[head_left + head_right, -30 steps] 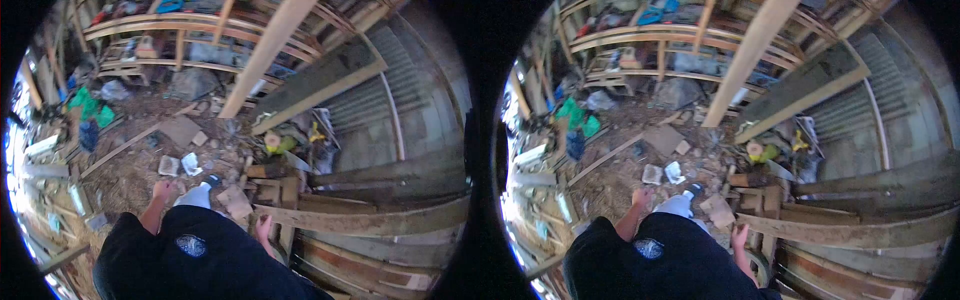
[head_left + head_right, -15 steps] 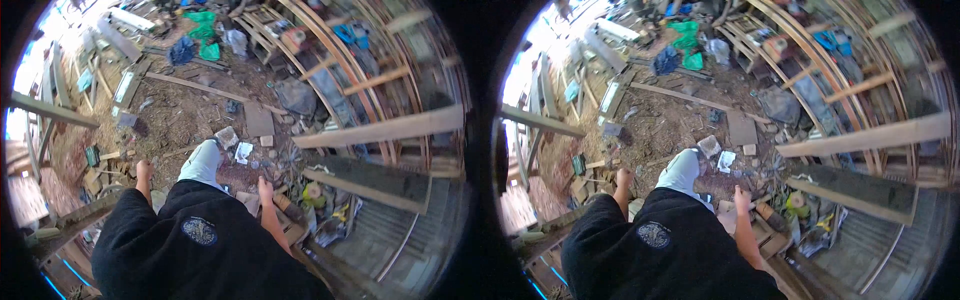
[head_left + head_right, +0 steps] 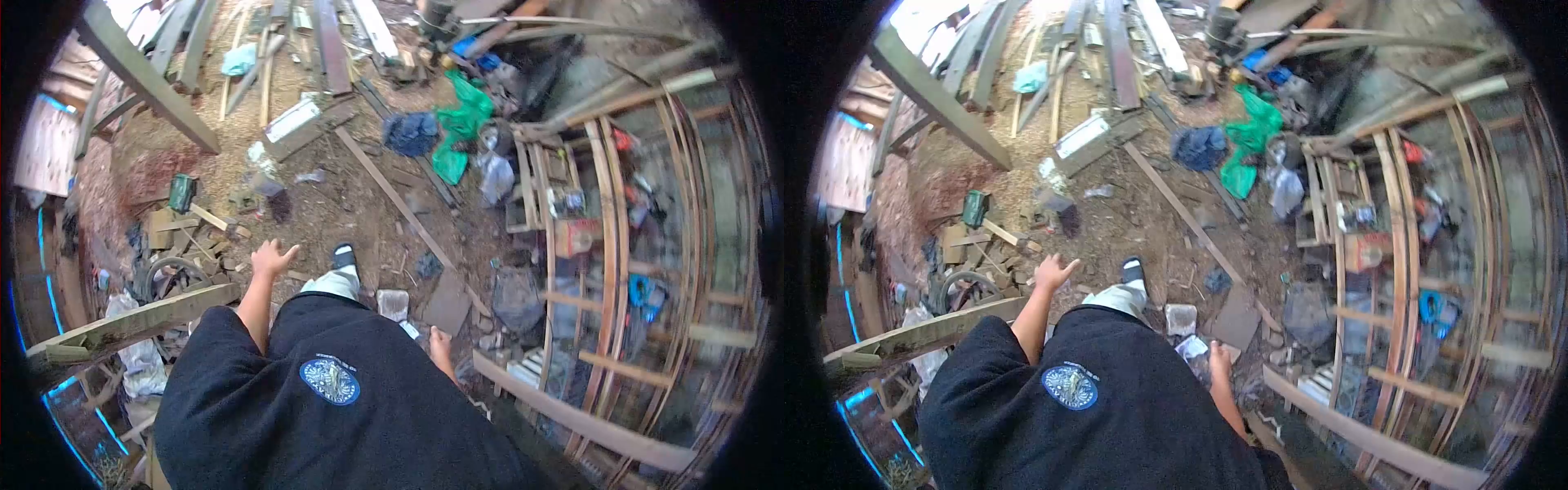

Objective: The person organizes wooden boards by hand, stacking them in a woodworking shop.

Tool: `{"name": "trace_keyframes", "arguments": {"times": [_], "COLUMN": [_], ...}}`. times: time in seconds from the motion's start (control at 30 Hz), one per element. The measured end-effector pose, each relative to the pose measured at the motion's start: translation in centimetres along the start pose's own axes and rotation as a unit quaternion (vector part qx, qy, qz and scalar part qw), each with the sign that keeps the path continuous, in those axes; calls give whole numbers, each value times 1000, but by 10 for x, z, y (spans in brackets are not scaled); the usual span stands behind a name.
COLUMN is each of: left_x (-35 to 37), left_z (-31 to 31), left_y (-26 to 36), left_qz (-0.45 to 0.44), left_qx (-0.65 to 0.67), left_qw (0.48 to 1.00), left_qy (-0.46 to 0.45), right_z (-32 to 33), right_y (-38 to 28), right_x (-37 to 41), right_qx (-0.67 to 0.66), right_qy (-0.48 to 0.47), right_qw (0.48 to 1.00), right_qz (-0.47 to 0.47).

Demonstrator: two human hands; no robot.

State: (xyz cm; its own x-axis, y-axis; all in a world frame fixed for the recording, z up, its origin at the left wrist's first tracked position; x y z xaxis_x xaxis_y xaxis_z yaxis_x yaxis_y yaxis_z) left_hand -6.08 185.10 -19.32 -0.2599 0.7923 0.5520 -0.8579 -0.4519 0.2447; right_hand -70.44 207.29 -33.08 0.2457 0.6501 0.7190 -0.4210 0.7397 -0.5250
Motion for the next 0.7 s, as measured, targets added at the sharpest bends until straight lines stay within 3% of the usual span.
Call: {"name": "trace_keyframes", "arguments": {"times": [0.03, 0.07, 0.1, 0.13, 0.17, 0.23, 0.27, 0.37, 0.43, 0.5, 0.53, 0.6, 0.7], "left_x": [-14, -37, -64, -81, -87, -100, -128, -133, -143, -135, -150, -197, -215], "left_z": [17, 26, 41, 59, 84, 116, 108, 156, 184, 226, 228, 191, 184], "left_y": [9, 3, 8, 13, 17, 10, -8, 4, 20, 45, 47, 22, 16], "left_qz": [-44, -30, -85, -141, -134, -15, -119, -169, -130, -138, -130, -51, 24], "left_qx": [-23, -24, 35, 93, 88, 266, 332, 372, 368, 283, 282, 490, 526], "left_qw": [994, 994, 991, 981, 981, 963, 927, 892, 910, 893, 896, 858, 829], "left_qy": [96, 102, 100, 98, 105, 33, 129, 193, 139, 323, 319, 148, 187], "right_z": [8, 20, 32, 35, 40, 49, 54, 67, 68, 59, 58, 45, 6], "right_y": [-5, -51, -103, -132, -154, -217, -251, -352, -407, -457, -499, -574, -668], "right_x": [-32, -38, -46, -73, -102, -141, -152, -183, -222, -280, -296, -339, -430], "right_qx": [-9, -32, -59, -44, -31, -50, -62, -91, -108, -145, -130, -91, 31], "right_qy": [9, 47, 85, 50, 16, 31, 56, 68, 55, 7, -13, -38, -55], "right_qw": [999, 998, 992, 997, 999, 994, 991, 983, 978, 967, 962, 958, 952], "right_qz": [-39, 14, 68, 50, 30, 91, 104, 141, 168, 207, 241, 270, 298]}}
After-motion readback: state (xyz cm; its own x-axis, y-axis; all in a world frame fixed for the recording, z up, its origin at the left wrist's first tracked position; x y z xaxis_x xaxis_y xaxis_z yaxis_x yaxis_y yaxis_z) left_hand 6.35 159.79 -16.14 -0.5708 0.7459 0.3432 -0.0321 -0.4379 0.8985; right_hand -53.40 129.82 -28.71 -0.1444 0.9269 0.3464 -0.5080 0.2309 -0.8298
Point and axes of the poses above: each hand's wrist, its own x-axis away from the middle knuckle, its own z-axis out of the back of the hand, y = z × x, the point moved 10 cm from there along -x, towards the middle knuckle, and after that the axes turned 15 degrees about -y, right-handed, at the moved point
